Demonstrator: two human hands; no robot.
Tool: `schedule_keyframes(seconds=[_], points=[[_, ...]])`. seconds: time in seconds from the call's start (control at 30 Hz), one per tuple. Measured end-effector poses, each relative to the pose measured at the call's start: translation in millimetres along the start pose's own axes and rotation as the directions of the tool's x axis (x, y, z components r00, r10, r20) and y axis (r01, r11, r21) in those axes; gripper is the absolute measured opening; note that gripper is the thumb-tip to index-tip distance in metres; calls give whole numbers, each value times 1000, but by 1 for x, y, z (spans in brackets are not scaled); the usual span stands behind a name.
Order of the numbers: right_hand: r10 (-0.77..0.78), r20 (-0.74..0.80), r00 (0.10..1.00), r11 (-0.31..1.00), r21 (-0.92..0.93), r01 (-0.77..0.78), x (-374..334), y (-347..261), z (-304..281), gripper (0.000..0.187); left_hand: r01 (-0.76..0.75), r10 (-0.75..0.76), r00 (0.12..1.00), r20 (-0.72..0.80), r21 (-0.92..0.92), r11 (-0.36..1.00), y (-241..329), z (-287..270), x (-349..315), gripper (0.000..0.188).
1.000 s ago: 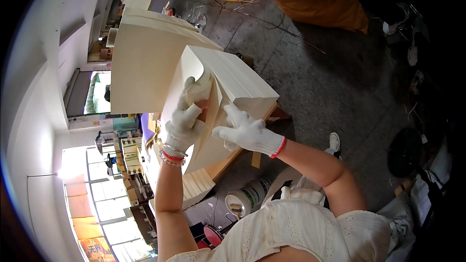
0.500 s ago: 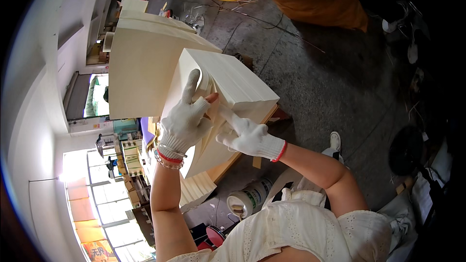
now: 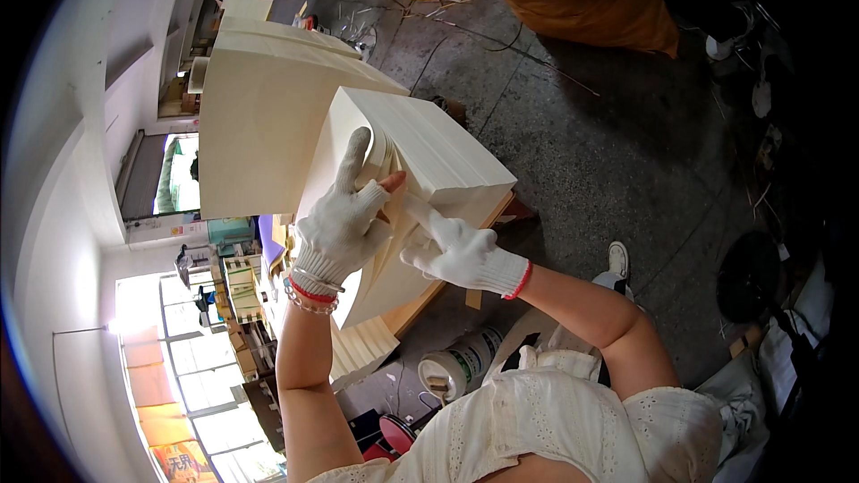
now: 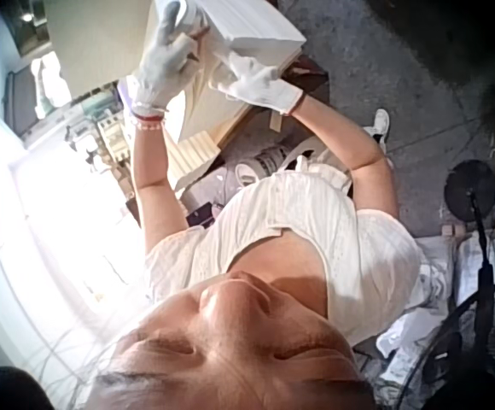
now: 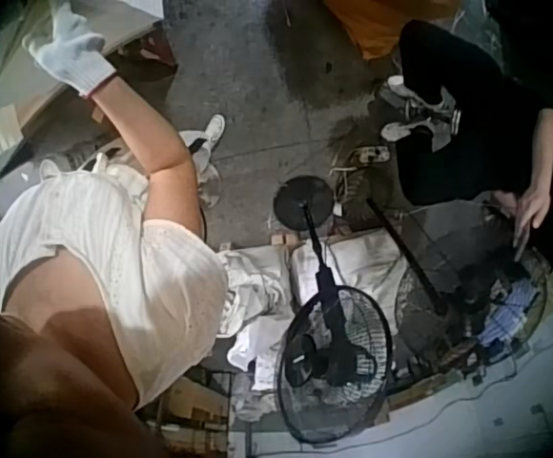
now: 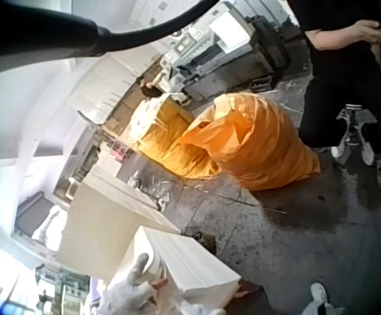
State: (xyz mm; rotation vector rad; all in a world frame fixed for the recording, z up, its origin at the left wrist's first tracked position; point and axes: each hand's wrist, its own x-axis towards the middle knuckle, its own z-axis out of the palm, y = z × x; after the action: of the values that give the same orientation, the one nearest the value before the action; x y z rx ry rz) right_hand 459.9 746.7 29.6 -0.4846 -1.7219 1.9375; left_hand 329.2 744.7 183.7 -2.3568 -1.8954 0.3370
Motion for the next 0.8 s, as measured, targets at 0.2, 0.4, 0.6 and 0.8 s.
schedule_keyframes(seconds=[0.2, 0.4, 0.6, 0.8], points=[[7, 9, 1000, 1000, -10, -7, 2, 6, 1, 76, -40, 38, 998, -43, -38, 998, 0, 3, 3, 17], [40, 42, 998, 999, 21, -41, 2, 5, 0, 77, -9, 9, 1000, 0, 23, 1000, -2, 0, 0, 14], [31, 52, 998, 998, 44, -33, 2, 5, 0, 78, -32, 31, 999, -30, -30, 999, -6, 3, -2, 17], [43, 41, 998, 997, 58, -45, 4, 10, 4, 77, -52, 48, 996, -79, -39, 998, -13, 8, -7, 27]])
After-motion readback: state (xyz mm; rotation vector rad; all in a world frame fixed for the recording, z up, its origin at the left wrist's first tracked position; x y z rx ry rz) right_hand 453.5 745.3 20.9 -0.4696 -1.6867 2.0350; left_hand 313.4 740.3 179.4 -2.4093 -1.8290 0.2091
